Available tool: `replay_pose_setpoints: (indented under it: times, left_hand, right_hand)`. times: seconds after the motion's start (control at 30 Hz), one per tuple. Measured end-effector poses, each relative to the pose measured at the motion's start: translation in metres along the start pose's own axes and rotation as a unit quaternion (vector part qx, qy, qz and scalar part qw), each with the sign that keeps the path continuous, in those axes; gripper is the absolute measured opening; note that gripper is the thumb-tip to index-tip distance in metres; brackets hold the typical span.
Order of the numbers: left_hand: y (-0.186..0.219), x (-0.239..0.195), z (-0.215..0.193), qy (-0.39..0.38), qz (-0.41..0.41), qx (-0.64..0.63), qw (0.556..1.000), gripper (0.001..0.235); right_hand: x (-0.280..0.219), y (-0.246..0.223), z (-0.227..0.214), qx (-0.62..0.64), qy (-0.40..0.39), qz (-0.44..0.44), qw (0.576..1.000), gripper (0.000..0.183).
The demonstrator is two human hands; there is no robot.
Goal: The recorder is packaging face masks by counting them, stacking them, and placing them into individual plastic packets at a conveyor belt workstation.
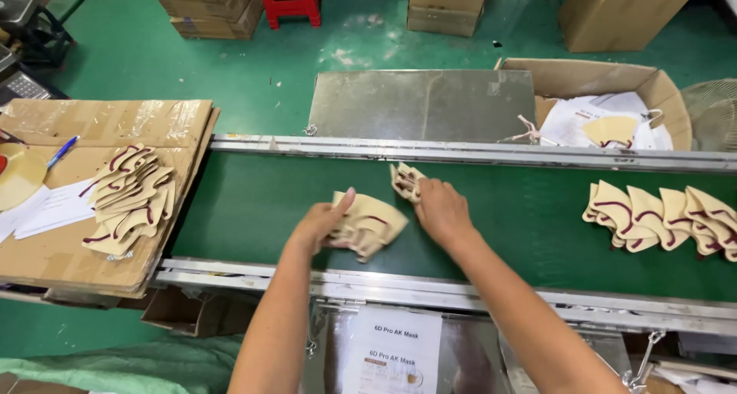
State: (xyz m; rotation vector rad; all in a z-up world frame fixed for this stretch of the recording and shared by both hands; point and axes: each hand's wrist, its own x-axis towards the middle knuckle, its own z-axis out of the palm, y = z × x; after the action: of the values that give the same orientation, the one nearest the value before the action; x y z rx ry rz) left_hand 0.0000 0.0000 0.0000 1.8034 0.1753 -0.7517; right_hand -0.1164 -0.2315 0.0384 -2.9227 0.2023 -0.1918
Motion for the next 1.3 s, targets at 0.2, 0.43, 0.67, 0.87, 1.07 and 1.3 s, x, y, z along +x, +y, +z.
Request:
replay_pose_setpoints:
  times: [0.2,0.43,0.67,0.87,1.07,1.3]
  left_hand:
    - [0.032,-0.035,0.078,-0.113,0.186,0.088,0.972,0.060]
    - [0.058,-0.108,0.147,-0.074,0.420,0.331,0.842,0.089]
    - [0.032,-0.107,0.145,-0.039,0.411,0.351,0.840,0.102]
    - [0.048,-0.108,0.117,-0.036,0.389,0.409,0.825,0.098]
    - [0.019,-0.092,0.124,0.027,0.461,0.450,0.764,0.109]
    - [0.042,-0.119,0.105,-0.034,0.407,0.321,0.854,0.090]
  right_hand:
    - [-0.070,0.036,-0.017,0.243,0.016,-0.074,0.967,0.068]
    - [-0.075,0.094,-0.048,0.456,0.077,-0.017,0.887,0.119]
    - [-0.079,0.078,-0.033,0.365,0.078,-0.099,0.923,0.122]
    - [-0.062,0.064,-0.042,0.350,0.025,-0.062,0.934,0.083]
    - [-0.062,0.038,-0.015,0.444,0.022,-0.028,0.895,0.095]
    - [-0.051,0.052,-0.057,0.313,-0.058,-0.076,0.945,0.047]
